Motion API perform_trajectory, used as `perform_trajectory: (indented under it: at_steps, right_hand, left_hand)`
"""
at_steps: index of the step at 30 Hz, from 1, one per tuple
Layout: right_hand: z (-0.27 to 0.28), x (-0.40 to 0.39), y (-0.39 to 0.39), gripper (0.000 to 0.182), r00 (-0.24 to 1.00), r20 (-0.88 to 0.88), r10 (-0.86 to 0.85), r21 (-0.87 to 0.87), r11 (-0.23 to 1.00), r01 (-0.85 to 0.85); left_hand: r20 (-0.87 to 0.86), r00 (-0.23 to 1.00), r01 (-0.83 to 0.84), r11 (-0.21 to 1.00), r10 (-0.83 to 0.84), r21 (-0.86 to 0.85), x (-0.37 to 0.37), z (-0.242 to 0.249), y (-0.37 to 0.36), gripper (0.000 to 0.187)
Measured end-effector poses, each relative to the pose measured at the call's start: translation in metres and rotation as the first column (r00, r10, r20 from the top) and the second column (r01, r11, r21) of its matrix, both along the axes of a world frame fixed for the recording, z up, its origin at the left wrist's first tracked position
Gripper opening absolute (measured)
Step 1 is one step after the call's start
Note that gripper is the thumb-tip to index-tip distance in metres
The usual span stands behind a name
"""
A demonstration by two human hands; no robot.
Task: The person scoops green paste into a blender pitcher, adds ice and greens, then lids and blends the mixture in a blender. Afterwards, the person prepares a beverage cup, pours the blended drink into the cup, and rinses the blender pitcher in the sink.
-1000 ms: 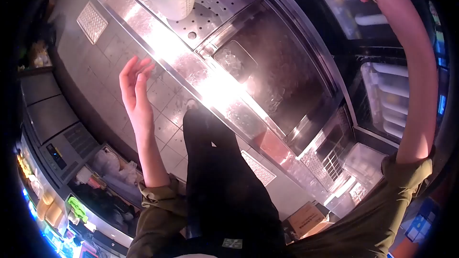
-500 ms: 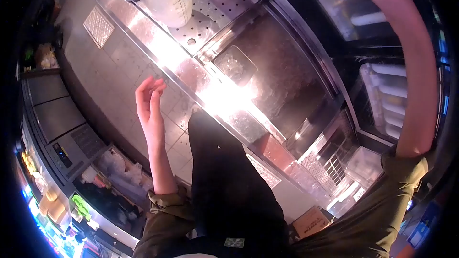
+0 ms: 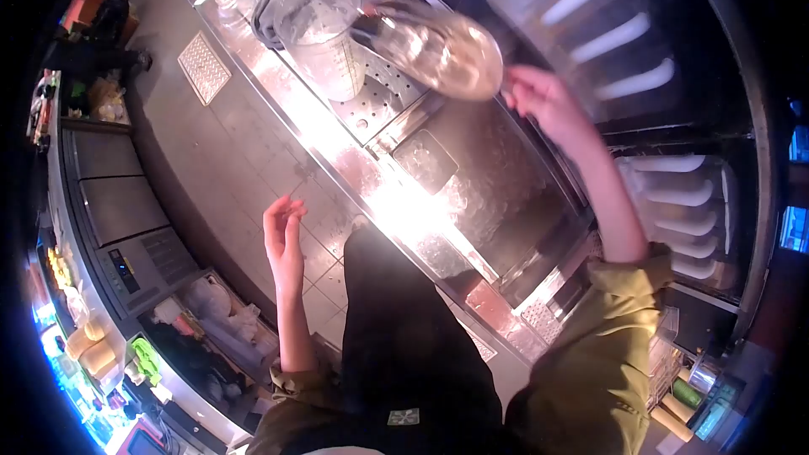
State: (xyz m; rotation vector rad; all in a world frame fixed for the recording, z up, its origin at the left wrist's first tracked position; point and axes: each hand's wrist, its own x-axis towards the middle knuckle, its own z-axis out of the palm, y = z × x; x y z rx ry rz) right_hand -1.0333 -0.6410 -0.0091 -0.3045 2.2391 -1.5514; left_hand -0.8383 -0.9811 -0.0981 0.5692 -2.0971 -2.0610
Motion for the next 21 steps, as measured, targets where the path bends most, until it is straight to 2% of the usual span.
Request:
perform_trajectory:
  at_steps: [1,3,5,7,9,11,14,16,17,19,20,21]
  right_hand:
    - [-0.016,0.009,0.010,0.028,1.000,0.016,0.010,-0.030,1.000,-0.009]
    - [-0.048,0.035,0.032,0.020,0.997,0.065,-0.045,0.077,0.996,0.039]
    - [-0.078,0.061,0.049,0.014,0.998,0.009,-0.055,0.338,0.940,0.049]
    - [-0.112,0.070,0.053,0.009,0.998,-0.043,0.036,0.588,0.809,-0.004]
    - [-0.125,0.072,0.022,0.010,0.989,-0.085,0.117,0.803,0.596,-0.002]
    - [-0.119,0.068,-0.020,0.012,0.994,0.060,0.086,0.871,0.482,-0.094]
    - [-0.187,0.058,-0.047,0.016,0.986,0.024,0.165,0.806,0.581,-0.117]
    - [-0.219,0.054,-0.060,0.024,0.982,-0.027,0.185,0.826,0.557,-0.083]
    - [-0.189,0.055,-0.073,0.023,0.996,-0.078,0.043,0.737,0.675,0.029]
    - [-0.159,0.045,-0.088,0.021,0.955,-0.132,-0.265,0.568,0.770,0.292]
    - [-0.135,0.041,-0.099,0.016,0.904,-0.047,-0.424,0.454,0.797,0.398]
    - [-0.145,0.045,-0.104,0.017,0.873,0.001,-0.488,0.314,0.829,0.463]
  left_hand:
    - [0.024,1.000,-0.014,1.000,0.014,-0.001,0.006,0.003,-0.001,0.027]
    - [0.064,0.997,-0.045,0.999,0.046,-0.006,0.018,0.009,-0.004,0.027]
    - [0.064,0.996,-0.067,0.997,0.069,-0.046,0.033,0.013,-0.006,0.026]
    - [0.099,0.989,-0.108,0.993,0.113,-0.052,0.043,0.019,-0.010,0.026]
    - [0.071,0.989,-0.123,0.991,0.127,-0.055,0.047,0.025,-0.013,0.025]
    - [0.066,0.990,-0.118,0.991,0.122,-0.062,0.040,0.027,-0.016,0.024]
    - [0.028,0.999,-0.024,0.993,0.027,-0.112,0.002,0.043,-0.022,0.022]
    - [0.018,0.995,0.097,0.988,-0.095,-0.122,-0.044,0.054,-0.037,0.022]
    - [0.017,0.985,0.174,0.977,-0.173,-0.122,-0.073,0.059,-0.045,0.022]
    - [-0.098,0.953,0.258,0.939,-0.285,-0.227,-0.147,0.044,-0.071,0.024]
    - [-0.151,0.929,0.311,0.933,-0.339,-0.181,-0.190,0.041,-0.076,0.028]
    - [-0.205,0.897,0.369,0.919,-0.390,-0.136,-0.233,0.037,-0.078,0.032]
